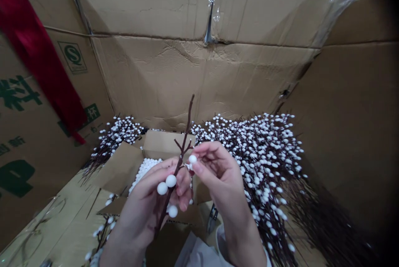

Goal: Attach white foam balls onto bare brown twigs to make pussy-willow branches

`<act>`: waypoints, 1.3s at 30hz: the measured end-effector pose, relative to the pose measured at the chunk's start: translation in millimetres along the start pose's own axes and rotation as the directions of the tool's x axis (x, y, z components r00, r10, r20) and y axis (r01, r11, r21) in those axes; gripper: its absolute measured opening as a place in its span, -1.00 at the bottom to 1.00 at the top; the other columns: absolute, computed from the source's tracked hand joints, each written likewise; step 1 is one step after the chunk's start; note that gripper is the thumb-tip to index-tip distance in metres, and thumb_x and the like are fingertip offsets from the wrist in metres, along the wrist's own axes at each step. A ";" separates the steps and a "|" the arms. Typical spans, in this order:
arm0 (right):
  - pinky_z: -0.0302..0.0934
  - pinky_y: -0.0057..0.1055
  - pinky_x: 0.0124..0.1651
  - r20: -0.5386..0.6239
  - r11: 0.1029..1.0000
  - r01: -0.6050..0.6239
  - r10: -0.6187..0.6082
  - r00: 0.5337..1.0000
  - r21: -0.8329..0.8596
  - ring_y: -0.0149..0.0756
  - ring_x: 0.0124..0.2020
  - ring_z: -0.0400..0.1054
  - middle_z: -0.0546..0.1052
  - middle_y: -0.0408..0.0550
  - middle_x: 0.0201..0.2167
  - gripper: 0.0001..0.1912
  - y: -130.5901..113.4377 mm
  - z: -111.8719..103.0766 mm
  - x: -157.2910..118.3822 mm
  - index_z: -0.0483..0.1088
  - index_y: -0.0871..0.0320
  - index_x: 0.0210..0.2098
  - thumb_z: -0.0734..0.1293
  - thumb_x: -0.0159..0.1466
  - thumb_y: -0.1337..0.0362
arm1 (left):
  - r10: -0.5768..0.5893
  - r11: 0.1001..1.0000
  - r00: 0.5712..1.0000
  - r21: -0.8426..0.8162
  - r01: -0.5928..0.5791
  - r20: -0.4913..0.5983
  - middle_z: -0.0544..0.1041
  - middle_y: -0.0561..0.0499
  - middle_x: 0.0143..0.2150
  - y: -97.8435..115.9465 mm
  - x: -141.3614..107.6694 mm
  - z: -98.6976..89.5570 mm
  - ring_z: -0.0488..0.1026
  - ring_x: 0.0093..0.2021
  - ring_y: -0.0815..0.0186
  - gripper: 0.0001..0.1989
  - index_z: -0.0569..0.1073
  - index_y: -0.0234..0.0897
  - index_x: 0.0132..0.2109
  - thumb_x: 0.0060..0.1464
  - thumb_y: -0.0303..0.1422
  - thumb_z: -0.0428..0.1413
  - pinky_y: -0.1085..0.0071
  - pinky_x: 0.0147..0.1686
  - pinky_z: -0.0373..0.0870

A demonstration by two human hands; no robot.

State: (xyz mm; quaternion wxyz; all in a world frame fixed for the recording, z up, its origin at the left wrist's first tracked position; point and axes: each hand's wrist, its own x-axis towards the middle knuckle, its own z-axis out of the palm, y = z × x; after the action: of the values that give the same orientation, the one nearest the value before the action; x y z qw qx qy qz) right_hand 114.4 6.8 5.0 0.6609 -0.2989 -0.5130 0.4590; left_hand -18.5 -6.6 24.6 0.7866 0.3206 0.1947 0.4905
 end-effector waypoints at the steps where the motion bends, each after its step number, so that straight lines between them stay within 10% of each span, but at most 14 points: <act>1: 0.38 -0.52 -0.37 0.005 1.000 0.008 -0.008 1.000 -0.010 -0.41 -0.41 0.45 0.55 -0.17 -0.44 -0.88 -1.8 1.1 -0.5 0.50 0.06 -0.35 0.46 0.10 0.35 | -0.008 1.000 1.000 -0.004 0.008 0.002 0.40 0.10 -0.61 -0.2 -0.3 0.2 0.35 -0.63 0.48 -0.77 0.45 -0.33 -0.57 0.00 -0.38 0.22 0.60 -0.58 0.27; 39: 0.40 -0.62 -0.40 0.106 0.978 0.145 -0.131 0.986 -0.148 -0.48 -0.39 0.47 0.55 -0.20 -0.37 -0.89 -3.9 0.5 -3.8 0.49 0.03 -0.33 0.38 0.22 0.39 | 0.017 0.975 0.999 0.221 -0.008 -0.040 0.31 0.13 -0.62 0.1 3.1 -8.3 0.16 -0.63 0.50 -0.74 0.35 -0.30 -0.53 0.04 -0.33 0.20 0.56 -0.55 0.19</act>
State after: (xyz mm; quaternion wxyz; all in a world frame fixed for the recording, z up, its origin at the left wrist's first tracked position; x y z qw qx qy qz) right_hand 114.9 1.7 7.0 0.6405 -0.2908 -0.5978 0.3844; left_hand -22.3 -1.2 18.8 0.7387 0.3971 0.2622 0.4773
